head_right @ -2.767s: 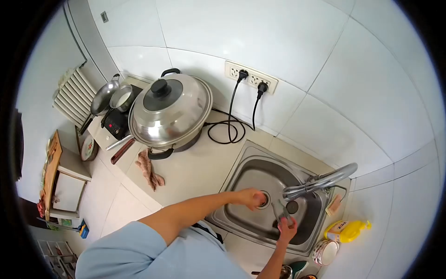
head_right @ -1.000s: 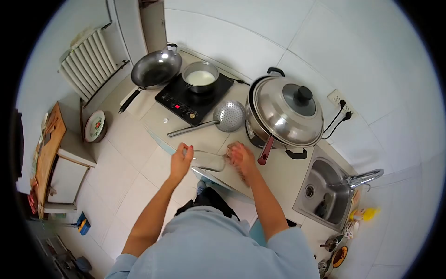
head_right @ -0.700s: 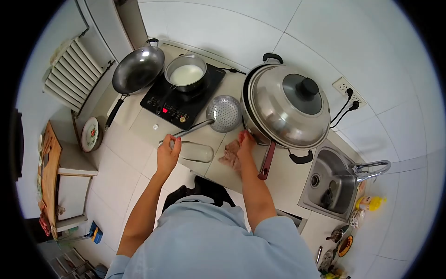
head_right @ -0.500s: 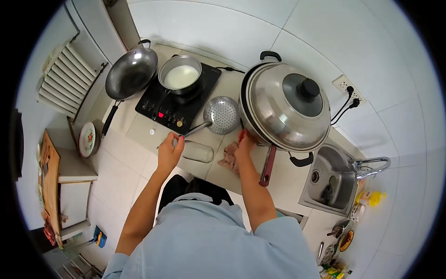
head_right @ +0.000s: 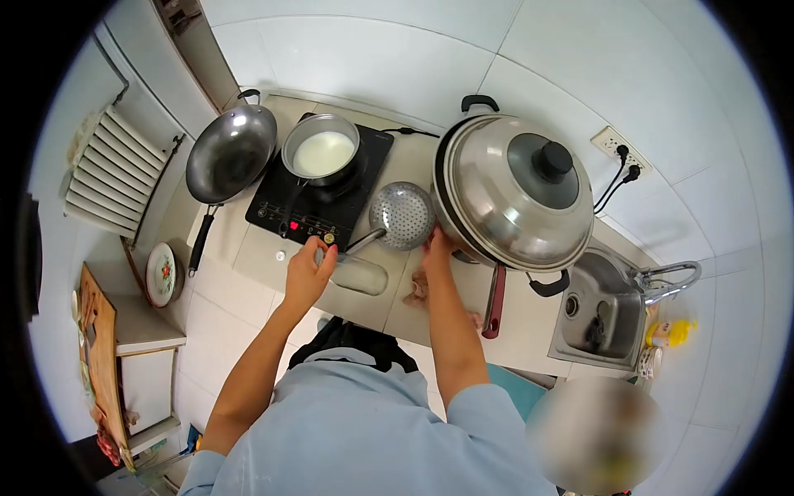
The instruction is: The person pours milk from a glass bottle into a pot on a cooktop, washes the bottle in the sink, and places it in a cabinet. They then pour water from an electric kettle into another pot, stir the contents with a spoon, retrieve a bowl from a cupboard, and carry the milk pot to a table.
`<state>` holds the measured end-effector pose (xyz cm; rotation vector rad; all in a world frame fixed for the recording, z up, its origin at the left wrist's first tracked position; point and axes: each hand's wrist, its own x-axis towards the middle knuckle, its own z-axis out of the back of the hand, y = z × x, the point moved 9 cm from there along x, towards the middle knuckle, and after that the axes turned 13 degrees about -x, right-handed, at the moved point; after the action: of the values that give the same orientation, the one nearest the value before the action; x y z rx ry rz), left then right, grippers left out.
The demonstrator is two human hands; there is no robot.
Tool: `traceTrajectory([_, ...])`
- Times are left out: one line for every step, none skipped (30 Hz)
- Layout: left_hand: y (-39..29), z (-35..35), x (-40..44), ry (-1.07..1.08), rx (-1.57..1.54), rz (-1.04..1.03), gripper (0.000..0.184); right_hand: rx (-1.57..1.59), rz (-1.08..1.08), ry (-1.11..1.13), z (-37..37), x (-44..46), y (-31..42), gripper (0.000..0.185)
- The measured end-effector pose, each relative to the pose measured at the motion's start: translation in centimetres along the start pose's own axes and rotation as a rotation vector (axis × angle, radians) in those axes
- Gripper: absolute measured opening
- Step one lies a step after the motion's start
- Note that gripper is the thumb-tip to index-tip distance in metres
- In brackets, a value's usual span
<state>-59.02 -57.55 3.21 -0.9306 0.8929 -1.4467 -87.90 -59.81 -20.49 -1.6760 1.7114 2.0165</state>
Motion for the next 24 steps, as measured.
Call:
traceTrajectory([0.2,0.0,0.0,-0.003,0.003,0.005,0.026,0.075,0.076,0.035,-0.6,0.7,0.5,0.032])
traceTrajectory([-0.2,0.0,0.0,-0.017,0.007,-0.045,0.027,0.151,0.151,0.067,-0.9,1.1,0.8,0.034])
traceTrajectory([-0.5,0.0,-0.1,-0.029,0.01,-0.097,0.027,0.151,0.147,0.063,-1.2,0.7,1.0,0.034])
traceTrajectory([-0.5,0.0,-0.1,-0.031,0.01,-0.094,0.027,0.263,0.148,0.082,-1.9,-0.1,1.6,0.034])
traceTrajectory([-0.5,0.0,-0.2,-0.032,0.024,-0.091,0.027,0.374,0.147,0.1,-2.5,-1.1,1.9,0.035])
traceTrajectory([-0.4,0.0,-0.4,-0.026,0.037,-0.088,0.027,0.374,0.144,0.095,-2.3,-1.2,1.5,0.035])
traceTrajectory([-0.3,-0.2,-0.6,-0.019,0.036,-0.089,0.027,0.338,0.149,0.088,-2.0,-1.4,1.3,0.035])
traceTrajectory([-0.2,-0.2,-0.6,-0.021,0.032,-0.088,0.027,0.308,0.159,0.076,-1.6,-1.6,1.3,0.035])
traceTrajectory([-0.2,-0.4,-0.5,-0.017,0.025,-0.091,0.027,0.322,0.17,0.061,-0.8,-2.2,1.0,0.035])
traceTrajectory([-0.6,-0.7,-0.5,0.009,0.019,-0.105,0.027,0.251,0.186,0.094,0.0,-3.4,0.4,0.034])
traceTrajectory([-0.4,-1.2,-0.5,0.049,0.025,-0.056,0.027,0.185,0.203,0.12,1.0,-4.7,-0.1,0.032])
traceTrajectory([-0.3,-1.8,-0.6,0.093,0.031,-0.01,0.027,0.209,0.221,0.089,3.0,-6.2,0.0,0.032])
traceTrajectory([-0.1,-2.6,-0.7,0.142,0.026,-0.035,0.027,0.243,0.175,0.102,4.8,-7.8,-0.3,0.031])
traceTrajectory([-0.1,-3.1,-0.8,0.129,0.034,-0.109,0.026,0.294,0.139,0.106,6.7,-9.3,-0.3,0.029])
traceTrajectory([-0.6,-3.8,-0.8,0.132,0.03,-0.196,0.026,0.356,0.181,0.043,9.7,-10.3,0.5,0.029])
traceTrajectory([-0.2,-4.6,-0.7,0.162,0.016,-0.156,0.026,0.275,0.297,-0.083,13.6,-11.7,2.1,0.026])
traceTrajectory([0.4,-5.4,-0.9,0.188,0.002,-0.107,0.026,0.178,0.399,-0.215,18.0,-13.2,3.7,0.023])
traceTrajectory([0.3,-6.1,-1.2,0.171,0.007,-0.143,0.027,0.201,0.408,-0.366,23.0,-13.6,4.7,0.021])
traceTrajectory([0.6,-6.7,-1.5,0.139,0.014,-0.172,0.028,0.22,0.409,-0.503,28.1,-13.3,5.6,0.019])
traceTrajectory([1.9,-7.6,-1.9,0.138,-0.03,-0.141,0.028,0.222,0.456,-0.616,33.1,-13.3,6.9,0.017])
traceTrajectory([3.5,-8.4,-2.3,0.123,-0.069,-0.108,0.028,0.222,0.502,-0.715,37.9,-13.0,8.4,0.016])
traceTrajectory([5.4,-9.3,-2.8,0.131,-0.086,-0.04,0.027,0.133,0.525,-0.815,42.8,-12.1,10.0,0.015])
traceTrajectory([6.6,-10.6,-3.4,0.135,-0.097,0.032,0.027,0.041,0.539,-0.909,47.1,-11.5,11.6,0.016])
traceTrajectory([5.1,-11.7,-4.7,0.156,-0.186,0.165,0.027,0.056,0.548,-0.913,50.0,-10.9,13.4,0.016])
